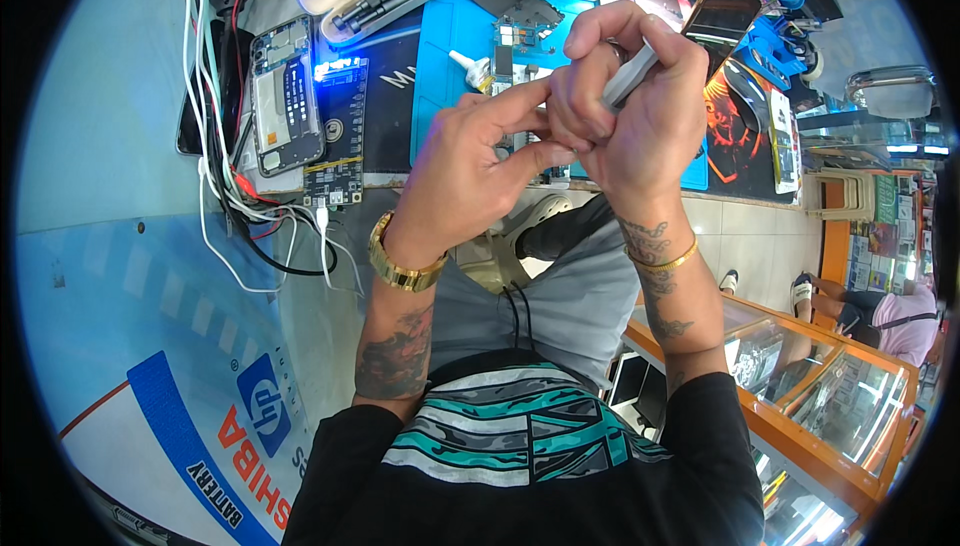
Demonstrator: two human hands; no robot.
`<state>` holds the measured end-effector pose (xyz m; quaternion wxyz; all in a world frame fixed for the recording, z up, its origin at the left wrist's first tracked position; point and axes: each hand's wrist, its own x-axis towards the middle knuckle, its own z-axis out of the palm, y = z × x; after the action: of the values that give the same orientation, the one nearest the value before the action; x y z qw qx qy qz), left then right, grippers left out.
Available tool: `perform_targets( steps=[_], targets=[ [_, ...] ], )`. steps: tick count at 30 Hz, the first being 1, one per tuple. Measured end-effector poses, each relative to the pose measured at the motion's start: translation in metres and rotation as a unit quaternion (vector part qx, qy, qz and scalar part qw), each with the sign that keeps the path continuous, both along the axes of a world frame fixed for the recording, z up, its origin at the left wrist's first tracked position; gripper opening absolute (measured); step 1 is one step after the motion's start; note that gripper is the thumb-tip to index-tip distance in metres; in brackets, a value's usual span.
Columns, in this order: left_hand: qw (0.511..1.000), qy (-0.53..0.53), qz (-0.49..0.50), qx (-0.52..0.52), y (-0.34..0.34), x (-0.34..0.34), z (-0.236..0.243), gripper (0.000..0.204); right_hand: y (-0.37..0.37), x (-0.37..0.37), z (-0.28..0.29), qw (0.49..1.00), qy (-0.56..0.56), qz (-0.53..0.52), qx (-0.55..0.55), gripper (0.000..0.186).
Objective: The person applies a liquid substance from a tube to a circuit board and then uses a heat gun and a small tool to work on the components of a disassembled mobile device on a repair bench.
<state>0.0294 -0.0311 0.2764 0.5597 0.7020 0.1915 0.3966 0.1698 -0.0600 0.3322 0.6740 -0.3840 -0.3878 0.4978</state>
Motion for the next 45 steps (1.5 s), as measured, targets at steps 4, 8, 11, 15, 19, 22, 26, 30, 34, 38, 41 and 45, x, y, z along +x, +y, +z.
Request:
perform_targets(
  steps=[4,8,11,15,19,22,26,30,34,38,41,45],
  targets=[
    [0.999,0.022,0.009,0.046,0.001,0.002,0.002,0.046,-0.001,0.004,0.003,1.0,0.008,-0.002,-0.014,0.052],
    [0.998,0.014,0.016,0.061,0.004,0.005,-0.002,0.047,0.0,0.004,0.003,1.0,0.015,-0.007,-0.018,0.05],
    [0.998,0.02,0.016,0.059,0.005,0.004,-0.003,0.047,0.003,0.004,0.003,1.0,0.007,-0.011,-0.01,0.051],
    [0.999,0.032,0.018,0.036,0.006,0.002,-0.008,0.043,0.004,0.001,0.003,1.0,-0.01,-0.015,-0.007,0.052],
    [0.999,0.034,-0.001,-0.01,0.003,0.002,0.0,0.039,0.002,0.001,0.003,0.999,-0.029,-0.021,-0.009,0.053],
    [1.0,0.027,-0.013,0.0,0.003,0.002,0.003,0.037,0.0,0.001,0.006,0.999,-0.04,-0.023,-0.018,0.053],
    [1.0,0.026,-0.014,-0.001,0.001,0.001,0.005,0.043,-0.003,0.001,0.005,0.998,-0.051,-0.03,0.0,0.056],
    [1.0,0.008,0.001,0.013,-0.001,0.0,0.004,0.052,-0.007,0.0,-0.001,0.999,-0.008,-0.032,0.041,0.062],
    [0.995,0.034,0.068,0.069,-0.003,-0.005,0.008,0.046,-0.017,0.011,-0.002,0.993,0.043,-0.055,0.093,0.064],
    [0.983,0.017,0.164,0.075,-0.005,-0.018,0.013,0.041,-0.028,0.024,-0.004,0.976,0.148,-0.121,0.105,0.066],
    [0.964,-0.072,0.258,-0.003,-0.022,-0.028,0.014,0.035,-0.042,0.042,-0.022,0.956,0.215,-0.149,0.134,0.053],
    [0.951,-0.049,0.299,-0.053,-0.055,-0.048,0.008,0.029,-0.061,0.065,-0.051,0.863,0.413,-0.22,0.192,0.045]
  ],
)
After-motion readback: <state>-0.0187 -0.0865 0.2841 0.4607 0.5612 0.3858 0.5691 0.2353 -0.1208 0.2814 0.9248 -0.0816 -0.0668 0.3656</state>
